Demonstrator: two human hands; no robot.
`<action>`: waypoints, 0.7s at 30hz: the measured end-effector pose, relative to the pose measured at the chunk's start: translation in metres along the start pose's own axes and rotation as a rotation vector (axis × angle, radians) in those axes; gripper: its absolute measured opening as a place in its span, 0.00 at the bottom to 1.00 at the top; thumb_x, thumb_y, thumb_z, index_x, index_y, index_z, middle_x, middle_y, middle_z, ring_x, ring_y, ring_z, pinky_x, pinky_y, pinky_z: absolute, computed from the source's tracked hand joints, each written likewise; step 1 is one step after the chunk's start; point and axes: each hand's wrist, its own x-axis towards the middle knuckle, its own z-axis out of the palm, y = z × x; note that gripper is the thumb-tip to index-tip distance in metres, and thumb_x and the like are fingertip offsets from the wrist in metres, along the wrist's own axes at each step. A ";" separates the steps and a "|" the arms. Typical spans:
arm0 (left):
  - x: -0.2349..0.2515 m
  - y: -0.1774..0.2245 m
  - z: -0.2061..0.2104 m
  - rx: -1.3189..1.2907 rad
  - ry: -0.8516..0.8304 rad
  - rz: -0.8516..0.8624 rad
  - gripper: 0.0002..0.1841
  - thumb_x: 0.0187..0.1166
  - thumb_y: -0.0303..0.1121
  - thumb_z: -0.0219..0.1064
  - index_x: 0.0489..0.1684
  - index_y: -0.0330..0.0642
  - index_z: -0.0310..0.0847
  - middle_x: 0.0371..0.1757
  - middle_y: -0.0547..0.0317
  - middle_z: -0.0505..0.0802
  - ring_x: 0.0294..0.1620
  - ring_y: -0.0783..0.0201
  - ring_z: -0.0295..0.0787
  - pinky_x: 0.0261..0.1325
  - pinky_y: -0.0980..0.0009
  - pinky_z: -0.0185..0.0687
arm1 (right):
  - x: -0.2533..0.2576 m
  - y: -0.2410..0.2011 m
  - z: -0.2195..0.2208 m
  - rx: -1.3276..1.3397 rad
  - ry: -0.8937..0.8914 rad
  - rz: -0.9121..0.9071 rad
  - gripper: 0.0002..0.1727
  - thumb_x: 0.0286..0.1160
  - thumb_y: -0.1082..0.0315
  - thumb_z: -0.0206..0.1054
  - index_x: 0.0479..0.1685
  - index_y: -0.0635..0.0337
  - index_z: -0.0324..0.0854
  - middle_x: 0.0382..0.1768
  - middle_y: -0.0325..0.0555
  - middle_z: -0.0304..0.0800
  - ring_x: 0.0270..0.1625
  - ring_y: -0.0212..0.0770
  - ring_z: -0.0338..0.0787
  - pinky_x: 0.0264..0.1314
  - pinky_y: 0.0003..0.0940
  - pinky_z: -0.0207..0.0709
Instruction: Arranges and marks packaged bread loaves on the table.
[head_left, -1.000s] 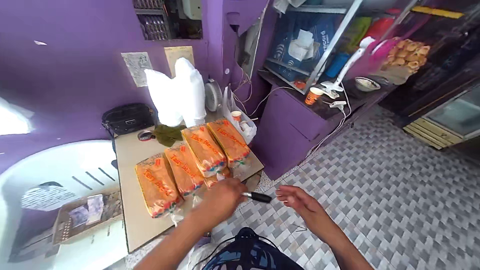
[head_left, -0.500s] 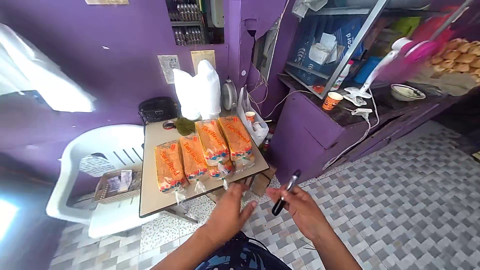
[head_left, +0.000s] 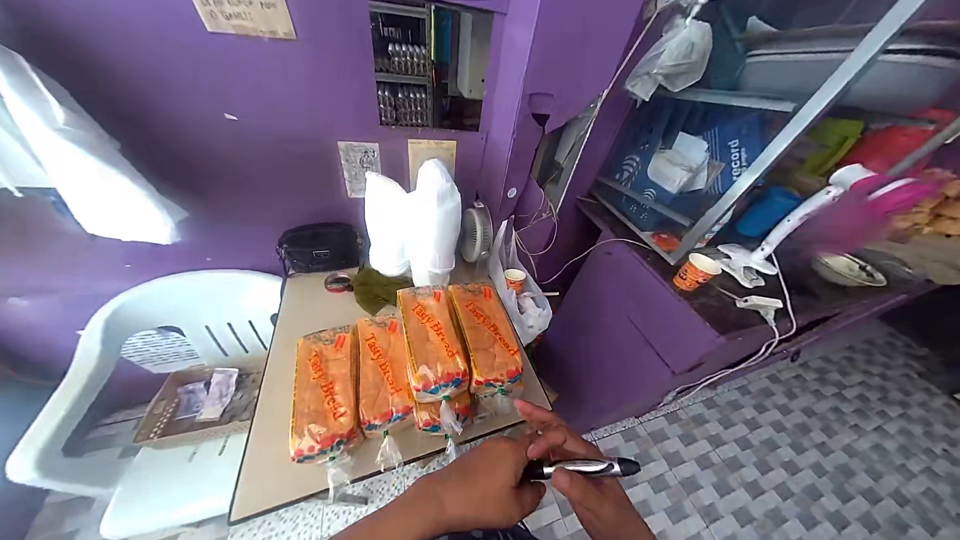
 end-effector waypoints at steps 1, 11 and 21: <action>0.003 -0.007 0.000 -0.016 0.030 0.004 0.14 0.81 0.30 0.63 0.55 0.26 0.81 0.42 0.36 0.90 0.44 0.45 0.89 0.52 0.47 0.82 | 0.009 0.004 0.004 -0.029 0.008 0.009 0.24 0.83 0.41 0.61 0.49 0.49 0.91 0.78 0.50 0.79 0.86 0.48 0.71 0.87 0.43 0.65; -0.002 -0.017 -0.007 -0.059 0.609 -0.269 0.18 0.77 0.38 0.72 0.56 0.32 0.85 0.45 0.42 0.93 0.42 0.49 0.91 0.52 0.49 0.86 | 0.094 0.010 0.017 0.045 -0.133 0.034 0.28 0.88 0.42 0.55 0.42 0.49 0.97 0.81 0.50 0.77 0.92 0.47 0.59 0.94 0.43 0.52; 0.015 0.026 -0.002 0.165 1.000 -0.265 0.13 0.66 0.26 0.73 0.46 0.29 0.86 0.28 0.44 0.91 0.28 0.47 0.92 0.32 0.48 0.87 | 0.145 -0.011 -0.007 0.094 -0.496 -0.117 0.29 0.92 0.45 0.49 0.38 0.47 0.95 0.80 0.44 0.79 0.95 0.47 0.53 0.98 0.51 0.35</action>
